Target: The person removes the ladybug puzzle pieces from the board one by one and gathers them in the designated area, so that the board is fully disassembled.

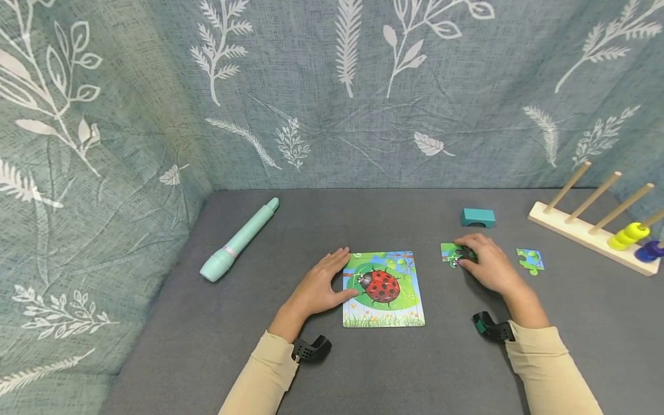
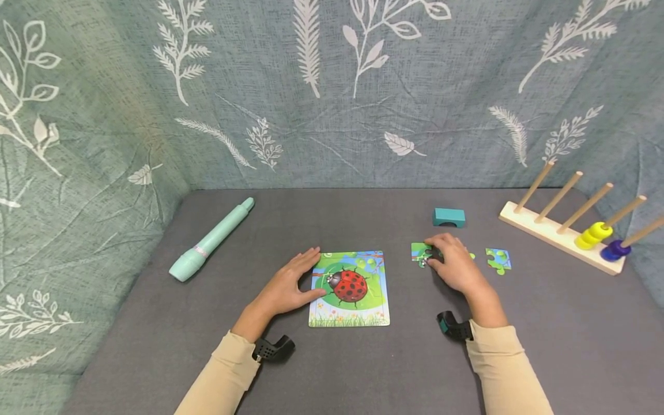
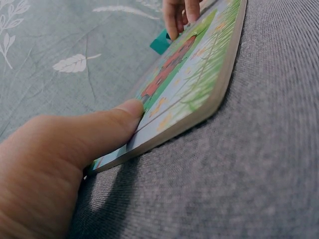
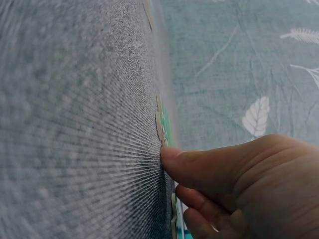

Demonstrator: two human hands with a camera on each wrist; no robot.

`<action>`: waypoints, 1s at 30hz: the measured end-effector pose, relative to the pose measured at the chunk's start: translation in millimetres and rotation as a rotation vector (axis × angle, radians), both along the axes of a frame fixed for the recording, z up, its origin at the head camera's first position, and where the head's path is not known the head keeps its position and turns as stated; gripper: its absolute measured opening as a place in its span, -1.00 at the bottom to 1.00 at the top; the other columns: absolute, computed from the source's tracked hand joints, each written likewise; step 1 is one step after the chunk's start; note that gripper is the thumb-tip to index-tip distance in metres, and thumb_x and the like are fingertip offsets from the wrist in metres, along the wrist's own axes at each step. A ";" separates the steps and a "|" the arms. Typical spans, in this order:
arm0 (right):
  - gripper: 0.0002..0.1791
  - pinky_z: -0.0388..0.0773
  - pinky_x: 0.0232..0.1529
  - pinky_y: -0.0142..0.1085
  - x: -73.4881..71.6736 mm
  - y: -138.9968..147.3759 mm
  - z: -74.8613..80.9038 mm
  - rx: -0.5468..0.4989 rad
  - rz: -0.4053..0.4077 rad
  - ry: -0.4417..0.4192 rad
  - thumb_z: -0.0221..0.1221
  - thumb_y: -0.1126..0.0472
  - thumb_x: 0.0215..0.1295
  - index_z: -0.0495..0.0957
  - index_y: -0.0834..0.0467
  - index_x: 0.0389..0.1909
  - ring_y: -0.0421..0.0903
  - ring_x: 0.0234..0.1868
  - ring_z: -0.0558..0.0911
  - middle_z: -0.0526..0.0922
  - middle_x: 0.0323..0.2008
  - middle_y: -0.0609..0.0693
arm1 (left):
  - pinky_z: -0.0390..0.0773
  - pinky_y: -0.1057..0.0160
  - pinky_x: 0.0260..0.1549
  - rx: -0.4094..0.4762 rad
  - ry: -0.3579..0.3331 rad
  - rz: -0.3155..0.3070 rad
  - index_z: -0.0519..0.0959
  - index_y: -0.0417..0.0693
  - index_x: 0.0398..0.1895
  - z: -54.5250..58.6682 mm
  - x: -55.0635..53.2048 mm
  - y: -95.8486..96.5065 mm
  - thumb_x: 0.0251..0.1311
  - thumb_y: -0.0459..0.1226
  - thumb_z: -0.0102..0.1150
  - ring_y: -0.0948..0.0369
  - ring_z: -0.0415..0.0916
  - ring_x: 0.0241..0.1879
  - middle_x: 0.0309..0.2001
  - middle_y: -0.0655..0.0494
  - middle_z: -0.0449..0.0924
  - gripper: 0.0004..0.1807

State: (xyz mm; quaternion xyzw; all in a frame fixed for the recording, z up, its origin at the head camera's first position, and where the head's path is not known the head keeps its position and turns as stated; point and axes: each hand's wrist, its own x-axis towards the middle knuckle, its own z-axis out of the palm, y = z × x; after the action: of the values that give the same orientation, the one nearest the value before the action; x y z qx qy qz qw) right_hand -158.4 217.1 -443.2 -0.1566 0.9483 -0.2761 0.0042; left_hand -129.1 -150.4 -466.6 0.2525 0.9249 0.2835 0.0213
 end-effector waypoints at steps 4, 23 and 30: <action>-0.56 0.27 0.15 0.28 0.1 -0.7 1.4 0.000 0.000 -0.005 0.19 0.35 0.23 0.45 0.38 0.13 0.33 0.19 0.34 0.40 0.12 0.35 | 0.06 0.08 0.46 0.001 0.012 -0.002 0.20 -0.21 0.41 -0.8 0.1 0.0 0.08 0.04 0.27 0.06 0.06 0.45 0.43 -0.06 0.15 -0.11; -0.47 0.45 0.17 0.08 13.5 -37.4 12.4 -0.259 0.168 -0.144 0.21 0.22 0.27 0.39 0.32 0.22 0.21 0.15 0.49 0.48 0.16 0.25 | 0.15 0.04 0.43 0.050 0.082 -0.036 0.26 -0.19 0.38 -0.4 2.3 2.1 0.15 -0.05 0.23 0.07 0.10 0.43 0.43 -0.02 0.18 -0.23; -0.49 0.45 0.23 -0.07 23.7 -57.0 7.7 -0.371 0.296 -0.236 0.22 0.27 0.25 0.39 0.37 0.19 0.17 0.18 0.49 0.50 0.15 0.25 | 0.15 0.13 0.43 0.076 0.139 -0.113 0.35 -0.26 0.31 5.7 9.1 12.0 0.18 -0.12 0.19 0.04 0.22 0.37 0.37 -0.07 0.28 -0.34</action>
State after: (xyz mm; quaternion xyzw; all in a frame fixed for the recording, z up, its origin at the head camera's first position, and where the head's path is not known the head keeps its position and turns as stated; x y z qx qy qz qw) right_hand -134.8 160.1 -435.5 -0.2583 0.8412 -0.4579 0.1263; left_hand -120.0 -138.5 -461.0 0.3240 0.8969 0.2988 -0.0365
